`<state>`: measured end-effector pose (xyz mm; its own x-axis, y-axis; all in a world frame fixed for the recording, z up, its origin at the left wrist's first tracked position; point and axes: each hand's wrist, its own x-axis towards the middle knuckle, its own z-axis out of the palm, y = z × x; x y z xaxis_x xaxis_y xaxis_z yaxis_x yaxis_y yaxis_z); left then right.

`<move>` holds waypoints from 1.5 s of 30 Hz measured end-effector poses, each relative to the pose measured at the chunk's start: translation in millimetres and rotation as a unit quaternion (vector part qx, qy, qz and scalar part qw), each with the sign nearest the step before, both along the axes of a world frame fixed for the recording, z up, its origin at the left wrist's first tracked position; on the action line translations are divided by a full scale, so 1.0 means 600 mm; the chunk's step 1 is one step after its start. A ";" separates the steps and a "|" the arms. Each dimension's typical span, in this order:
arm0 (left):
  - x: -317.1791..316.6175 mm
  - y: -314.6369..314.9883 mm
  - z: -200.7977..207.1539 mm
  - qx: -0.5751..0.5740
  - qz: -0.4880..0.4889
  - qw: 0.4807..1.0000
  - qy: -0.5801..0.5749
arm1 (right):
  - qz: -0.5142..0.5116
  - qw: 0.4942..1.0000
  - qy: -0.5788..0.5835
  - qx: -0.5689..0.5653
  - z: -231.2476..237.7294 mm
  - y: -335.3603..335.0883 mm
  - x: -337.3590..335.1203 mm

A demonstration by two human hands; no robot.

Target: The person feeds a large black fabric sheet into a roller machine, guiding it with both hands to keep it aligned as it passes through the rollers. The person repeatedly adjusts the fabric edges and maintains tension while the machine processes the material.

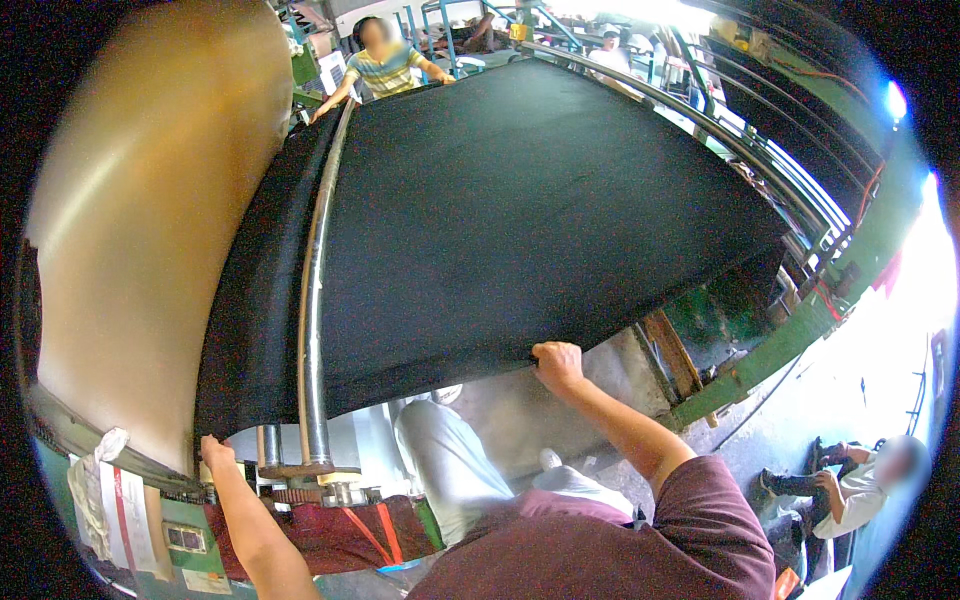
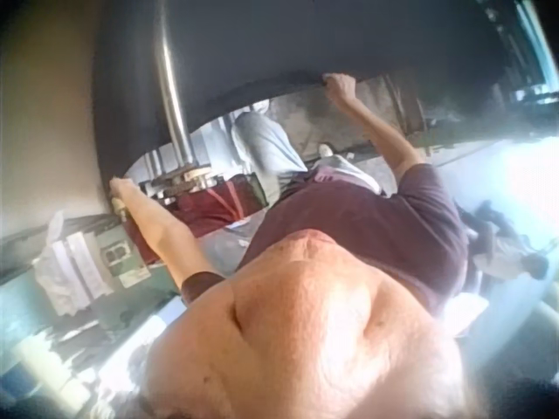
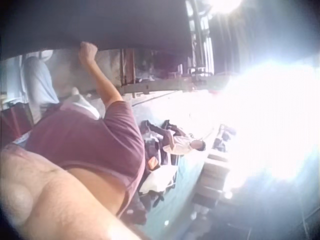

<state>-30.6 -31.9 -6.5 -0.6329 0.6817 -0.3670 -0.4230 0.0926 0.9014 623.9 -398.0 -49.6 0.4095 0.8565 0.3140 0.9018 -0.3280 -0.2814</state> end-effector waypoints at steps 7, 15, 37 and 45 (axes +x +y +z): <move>0.027 -0.001 0.008 -0.012 -0.104 0.994 0.008 | 0.068 0.996 0.038 0.039 -0.038 0.000 -0.067; 0.131 -0.024 0.036 -0.006 -0.173 0.984 0.034 | 0.125 0.989 0.049 0.058 -0.054 0.019 -0.138; 0.147 -0.032 0.032 0.024 -0.097 0.993 0.068 | 0.226 0.971 -0.006 0.081 0.023 0.142 -0.328; 0.214 -0.040 0.056 0.027 -0.239 0.970 0.046 | 0.247 0.969 -0.015 0.014 0.016 0.174 -0.380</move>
